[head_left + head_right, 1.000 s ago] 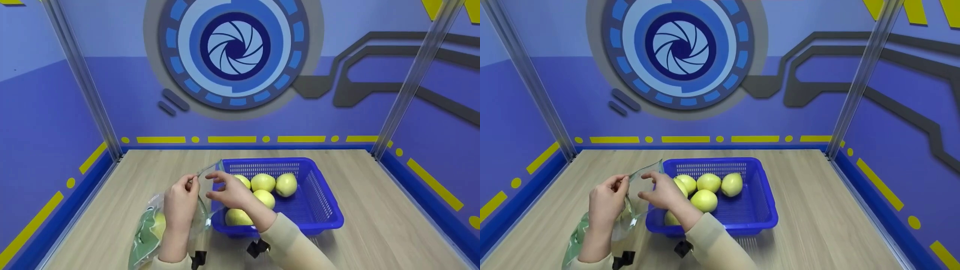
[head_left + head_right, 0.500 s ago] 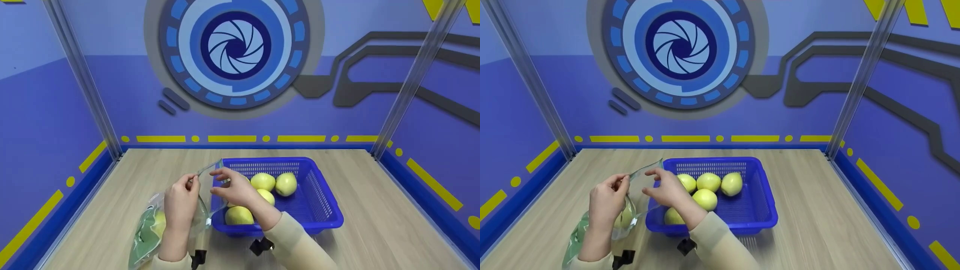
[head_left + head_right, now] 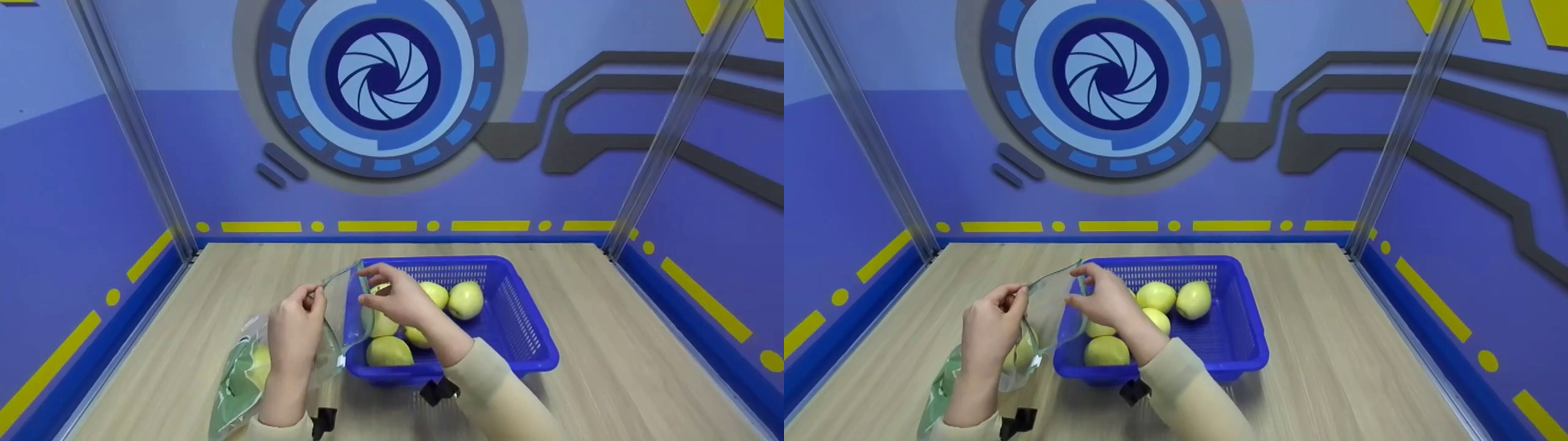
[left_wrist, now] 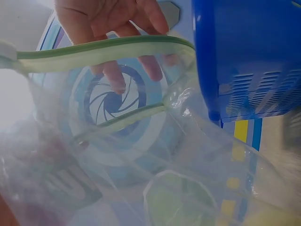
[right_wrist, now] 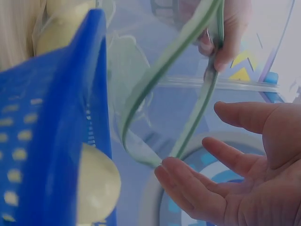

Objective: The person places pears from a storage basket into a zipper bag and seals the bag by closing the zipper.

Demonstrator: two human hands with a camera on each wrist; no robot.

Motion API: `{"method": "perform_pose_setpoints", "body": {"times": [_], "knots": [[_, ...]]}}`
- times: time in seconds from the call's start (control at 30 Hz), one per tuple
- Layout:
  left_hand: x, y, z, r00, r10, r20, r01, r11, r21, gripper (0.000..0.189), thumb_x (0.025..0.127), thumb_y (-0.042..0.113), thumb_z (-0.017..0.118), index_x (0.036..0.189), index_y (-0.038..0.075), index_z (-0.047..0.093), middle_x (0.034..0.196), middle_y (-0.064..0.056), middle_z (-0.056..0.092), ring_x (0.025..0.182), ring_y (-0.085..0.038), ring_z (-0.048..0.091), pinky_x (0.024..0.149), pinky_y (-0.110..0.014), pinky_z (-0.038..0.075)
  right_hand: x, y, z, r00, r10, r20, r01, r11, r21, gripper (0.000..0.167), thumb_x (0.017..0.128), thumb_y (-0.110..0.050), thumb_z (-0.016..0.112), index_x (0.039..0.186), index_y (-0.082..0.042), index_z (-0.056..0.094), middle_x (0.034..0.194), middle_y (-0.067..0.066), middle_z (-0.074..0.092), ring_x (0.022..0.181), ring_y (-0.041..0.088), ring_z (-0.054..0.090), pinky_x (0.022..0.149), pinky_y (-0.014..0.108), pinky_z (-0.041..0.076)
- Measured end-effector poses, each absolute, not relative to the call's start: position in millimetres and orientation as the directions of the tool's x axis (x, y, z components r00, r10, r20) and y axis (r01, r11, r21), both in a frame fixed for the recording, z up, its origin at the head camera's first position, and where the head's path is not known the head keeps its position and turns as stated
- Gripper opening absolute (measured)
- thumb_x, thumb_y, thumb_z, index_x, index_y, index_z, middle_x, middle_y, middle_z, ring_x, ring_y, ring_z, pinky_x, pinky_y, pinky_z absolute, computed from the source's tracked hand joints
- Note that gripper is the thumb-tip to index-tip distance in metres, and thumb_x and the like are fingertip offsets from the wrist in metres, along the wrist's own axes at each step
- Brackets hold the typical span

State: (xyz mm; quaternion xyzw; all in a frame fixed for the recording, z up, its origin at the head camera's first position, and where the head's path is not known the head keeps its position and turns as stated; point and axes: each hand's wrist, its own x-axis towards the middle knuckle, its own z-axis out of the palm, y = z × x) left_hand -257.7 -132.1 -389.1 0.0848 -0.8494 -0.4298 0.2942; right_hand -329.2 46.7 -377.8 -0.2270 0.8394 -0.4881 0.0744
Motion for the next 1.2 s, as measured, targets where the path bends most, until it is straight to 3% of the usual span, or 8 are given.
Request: {"method": "perform_pose_setpoints", "body": {"times": [0.4, 0.63, 1.03, 1.2], "knots": [[-258, -133, -390, -0.794, -0.397, 0.46, 0.125, 0.634, 0.763, 0.016, 0.097, 0.012, 0.067, 0.1, 0.001, 0.078, 0.072, -0.007, 0.066, 0.059, -0.015, 0.052, 0.056, -0.026, 0.041, -347, 66, -371, -0.916, -0.391, 0.091, -0.29, 0.489, -0.822, 0.041, 0.095, -0.021, 0.072, 0.135, -0.015, 0.063, 0.14, 0.02, 0.061, 0.124, 0.038, 0.064, 0.094, 0.047, 0.057], [-260, -134, -392, -0.778, -0.404, 0.481, 0.132, 0.644, 0.754, 0.014, 0.096, 0.011, 0.067, 0.096, 0.001, 0.078, 0.07, -0.007, 0.065, 0.059, -0.016, 0.052, 0.058, -0.029, 0.043, -361, 77, -367, -0.944, -0.321, 0.083, -0.258, 0.555, -0.791, 0.04, 0.094, -0.024, 0.074, 0.134, -0.019, 0.065, 0.137, 0.016, 0.064, 0.126, 0.036, 0.062, 0.103, 0.052, 0.052], [-259, -133, -392, -0.781, -0.4, 0.48, 0.136, 0.642, 0.755, 0.015, 0.096, 0.011, 0.067, 0.097, 0.0, 0.078, 0.07, -0.006, 0.065, 0.058, -0.015, 0.051, 0.056, -0.027, 0.042, -389, 104, -368, -0.966, -0.259, 0.001, -0.169, 0.626, -0.762, 0.043, 0.097, -0.024, 0.071, 0.139, -0.018, 0.061, 0.143, 0.019, 0.059, 0.127, 0.037, 0.061, 0.092, 0.048, 0.055], [-260, -133, -392, -0.776, -0.402, 0.486, 0.137, 0.644, 0.752, 0.015, 0.096, 0.01, 0.067, 0.097, 0.0, 0.078, 0.07, -0.007, 0.066, 0.059, -0.015, 0.052, 0.057, -0.028, 0.043, -402, 116, -371, -0.97, -0.242, -0.025, -0.147, 0.662, -0.735, 0.044, 0.098, -0.024, 0.069, 0.14, -0.014, 0.06, 0.144, 0.023, 0.058, 0.129, 0.04, 0.059, 0.097, 0.051, 0.054]]}}
